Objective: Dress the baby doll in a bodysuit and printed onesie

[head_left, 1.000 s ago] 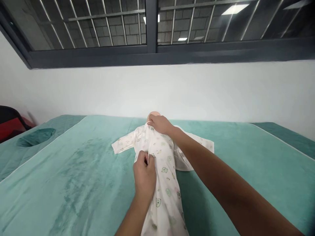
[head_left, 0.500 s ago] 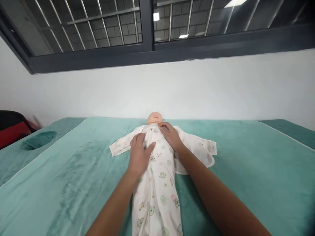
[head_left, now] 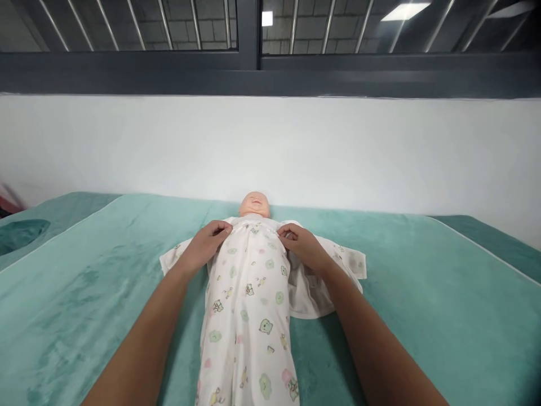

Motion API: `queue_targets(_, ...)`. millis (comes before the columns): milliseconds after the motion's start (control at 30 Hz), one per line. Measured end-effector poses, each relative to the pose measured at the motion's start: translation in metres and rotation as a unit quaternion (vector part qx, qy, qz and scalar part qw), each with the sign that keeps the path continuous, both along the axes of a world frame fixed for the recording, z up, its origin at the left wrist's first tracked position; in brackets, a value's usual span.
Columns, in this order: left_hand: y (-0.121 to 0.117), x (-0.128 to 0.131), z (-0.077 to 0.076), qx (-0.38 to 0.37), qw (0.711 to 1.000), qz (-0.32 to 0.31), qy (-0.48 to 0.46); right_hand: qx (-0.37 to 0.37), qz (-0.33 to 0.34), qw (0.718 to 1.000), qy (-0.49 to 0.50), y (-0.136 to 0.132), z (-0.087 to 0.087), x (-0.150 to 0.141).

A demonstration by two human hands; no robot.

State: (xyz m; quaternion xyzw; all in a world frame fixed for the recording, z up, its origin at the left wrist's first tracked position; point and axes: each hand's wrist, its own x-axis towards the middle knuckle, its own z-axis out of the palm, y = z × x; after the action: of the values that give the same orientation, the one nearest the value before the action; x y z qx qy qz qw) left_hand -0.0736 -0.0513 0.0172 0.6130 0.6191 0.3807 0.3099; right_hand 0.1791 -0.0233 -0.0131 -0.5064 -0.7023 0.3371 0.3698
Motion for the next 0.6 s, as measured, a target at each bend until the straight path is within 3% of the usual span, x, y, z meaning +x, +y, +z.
queue_targets(100,0.001,-0.004,0.003,-0.016,0.999,-0.029,0.013,0.014,-0.001,1.0,-0.021,0.001,0.0,-0.001)
queue_targets(233,0.006,-0.003,-0.004,0.016,1.0,-0.008,0.025,0.167,-0.019,0.986,-0.019,-0.002,-0.005,-0.011)
queue_targets(300,0.008,-0.001,-0.01,0.038,0.999,0.014,0.019,0.199,-0.023,0.979,-0.044,-0.004,-0.006,-0.015)
queue_targets(433,0.008,0.003,-0.017,0.073,0.996,0.038,0.044,0.208,-0.045,0.967,-0.139,-0.003,-0.007,-0.019)
queue_targets(600,0.008,0.003,-0.02,0.081,0.99,0.075,0.091,0.139,-0.109,0.969,-0.172,0.013,-0.003,-0.018)
